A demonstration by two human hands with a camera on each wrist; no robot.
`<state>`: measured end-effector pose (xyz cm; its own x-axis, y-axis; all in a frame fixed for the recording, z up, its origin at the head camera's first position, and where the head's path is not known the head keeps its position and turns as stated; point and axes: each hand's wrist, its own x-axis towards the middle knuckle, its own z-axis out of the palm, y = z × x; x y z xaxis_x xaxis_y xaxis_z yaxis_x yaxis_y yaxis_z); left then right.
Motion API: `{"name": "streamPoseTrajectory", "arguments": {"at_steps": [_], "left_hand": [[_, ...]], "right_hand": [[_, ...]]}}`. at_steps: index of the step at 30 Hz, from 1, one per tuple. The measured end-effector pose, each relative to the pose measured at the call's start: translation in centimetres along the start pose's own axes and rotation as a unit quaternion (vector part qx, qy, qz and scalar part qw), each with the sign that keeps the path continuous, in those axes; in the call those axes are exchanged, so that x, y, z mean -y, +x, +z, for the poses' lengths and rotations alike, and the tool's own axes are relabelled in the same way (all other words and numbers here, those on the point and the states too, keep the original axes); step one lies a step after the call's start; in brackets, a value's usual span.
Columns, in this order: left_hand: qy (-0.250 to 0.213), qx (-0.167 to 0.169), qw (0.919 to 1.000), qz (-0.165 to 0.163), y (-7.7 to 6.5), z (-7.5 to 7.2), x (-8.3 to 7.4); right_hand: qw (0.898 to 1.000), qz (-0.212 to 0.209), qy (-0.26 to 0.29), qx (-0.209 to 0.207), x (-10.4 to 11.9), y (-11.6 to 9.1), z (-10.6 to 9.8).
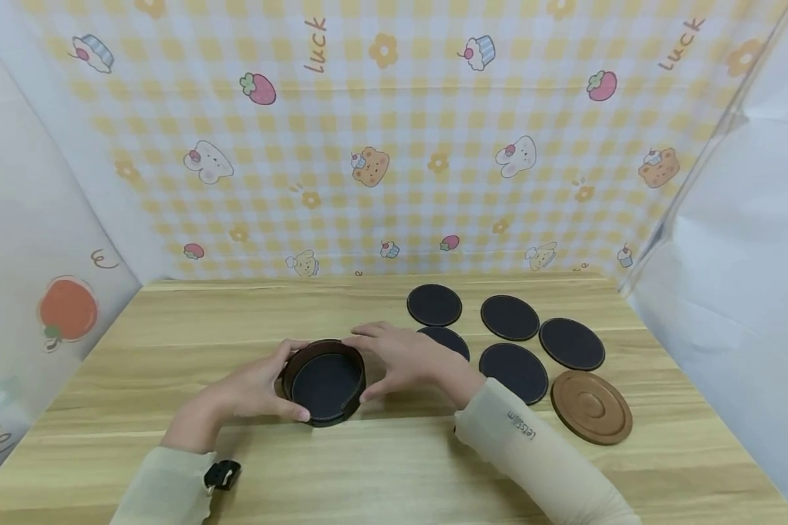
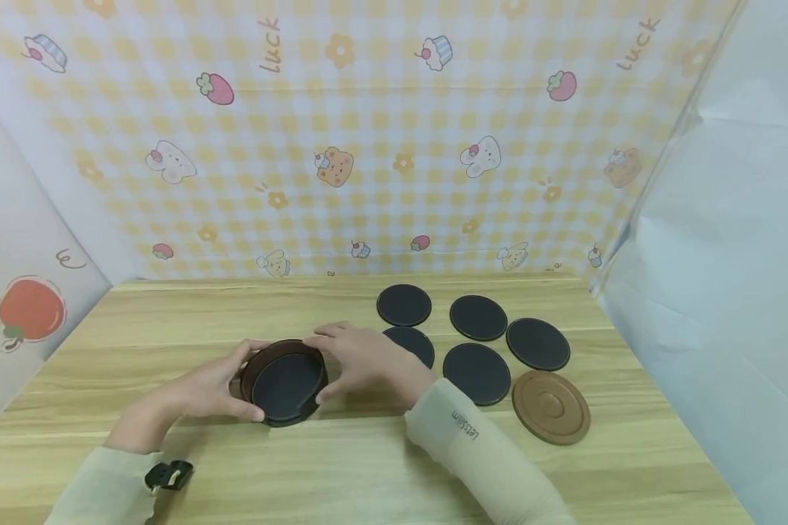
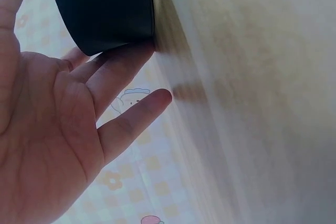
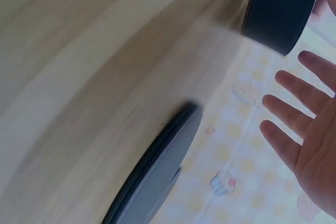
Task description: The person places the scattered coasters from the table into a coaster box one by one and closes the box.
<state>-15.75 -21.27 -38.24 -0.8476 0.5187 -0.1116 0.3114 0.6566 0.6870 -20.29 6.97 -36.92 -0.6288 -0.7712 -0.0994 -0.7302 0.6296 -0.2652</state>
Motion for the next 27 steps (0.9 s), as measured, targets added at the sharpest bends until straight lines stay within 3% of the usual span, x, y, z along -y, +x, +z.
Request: {"name": "streamPoseTrajectory", "arguments": {"at_steps": [13, 27], "left_hand": [[-0.009, 0.001, 0.9999, -0.008, 0.0, 0.0, -0.2], [-0.003, 0.001, 0.9999, -0.014, -0.2, 0.0, -0.3]], "right_hand": [[0.999, 0.042, 0.015, -0.014, -4.2, -3.6, -0.1], [0.996, 0.085, 0.016, 0.013, -6.7, -5.6, -0.4]]}}
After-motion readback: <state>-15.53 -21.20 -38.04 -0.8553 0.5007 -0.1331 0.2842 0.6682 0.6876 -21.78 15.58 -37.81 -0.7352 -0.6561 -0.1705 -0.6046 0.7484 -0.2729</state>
